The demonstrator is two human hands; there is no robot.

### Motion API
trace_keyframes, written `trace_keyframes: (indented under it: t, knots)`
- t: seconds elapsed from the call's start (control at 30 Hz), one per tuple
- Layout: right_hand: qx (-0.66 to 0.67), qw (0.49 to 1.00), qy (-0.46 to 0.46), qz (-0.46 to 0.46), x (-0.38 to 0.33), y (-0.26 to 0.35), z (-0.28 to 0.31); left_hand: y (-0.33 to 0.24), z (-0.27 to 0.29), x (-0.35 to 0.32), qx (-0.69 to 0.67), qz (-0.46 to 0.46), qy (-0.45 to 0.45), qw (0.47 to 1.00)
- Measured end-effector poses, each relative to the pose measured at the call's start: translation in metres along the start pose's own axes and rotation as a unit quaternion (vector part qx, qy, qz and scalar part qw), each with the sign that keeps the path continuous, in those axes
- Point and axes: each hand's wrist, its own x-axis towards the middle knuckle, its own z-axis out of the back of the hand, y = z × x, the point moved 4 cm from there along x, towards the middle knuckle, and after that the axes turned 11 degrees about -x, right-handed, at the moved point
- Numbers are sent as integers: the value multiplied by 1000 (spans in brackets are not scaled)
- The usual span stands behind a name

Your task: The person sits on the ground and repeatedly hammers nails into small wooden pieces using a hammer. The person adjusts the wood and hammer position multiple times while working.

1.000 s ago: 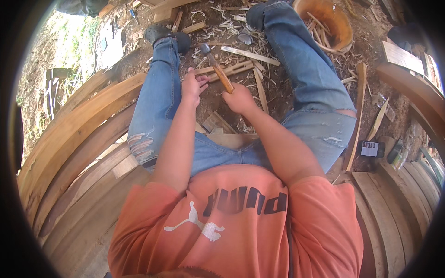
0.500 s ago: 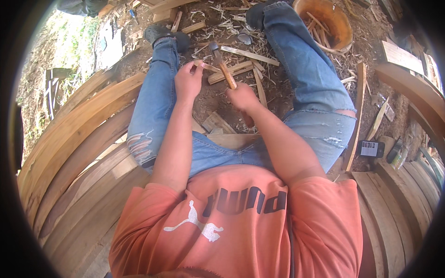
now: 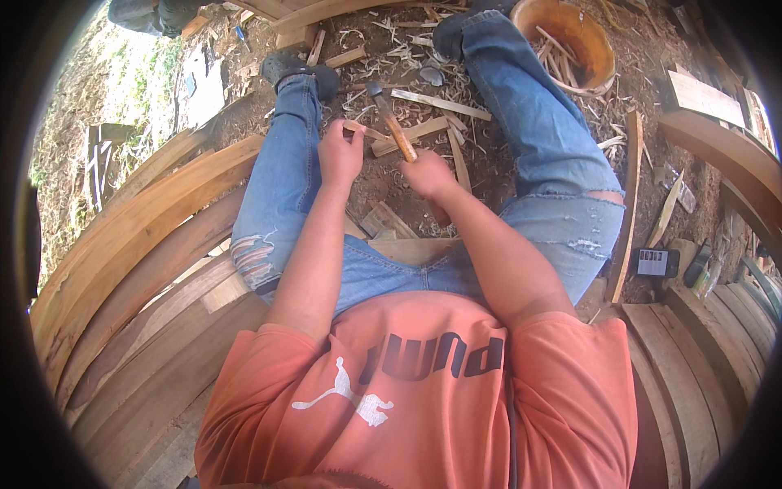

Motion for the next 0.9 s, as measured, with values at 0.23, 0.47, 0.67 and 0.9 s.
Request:
trace_keyframes:
  t: [0.23, 0.47, 0.67, 0.9]
  knots:
    - [33, 999, 6, 29, -16, 20, 7, -10, -1, 0, -17, -1, -51, 999]
    - [62, 996, 51, -39, -4, -6, -11, -9, -9, 7, 45, 6, -35, 998]
    - [21, 999, 20, 14, -10, 5, -12, -6, -4, 10, 40, 14, -37, 998]
    - [52, 994, 65, -70, -6, -11, -20, -9, -2, 7, 18, 13, -40, 999]
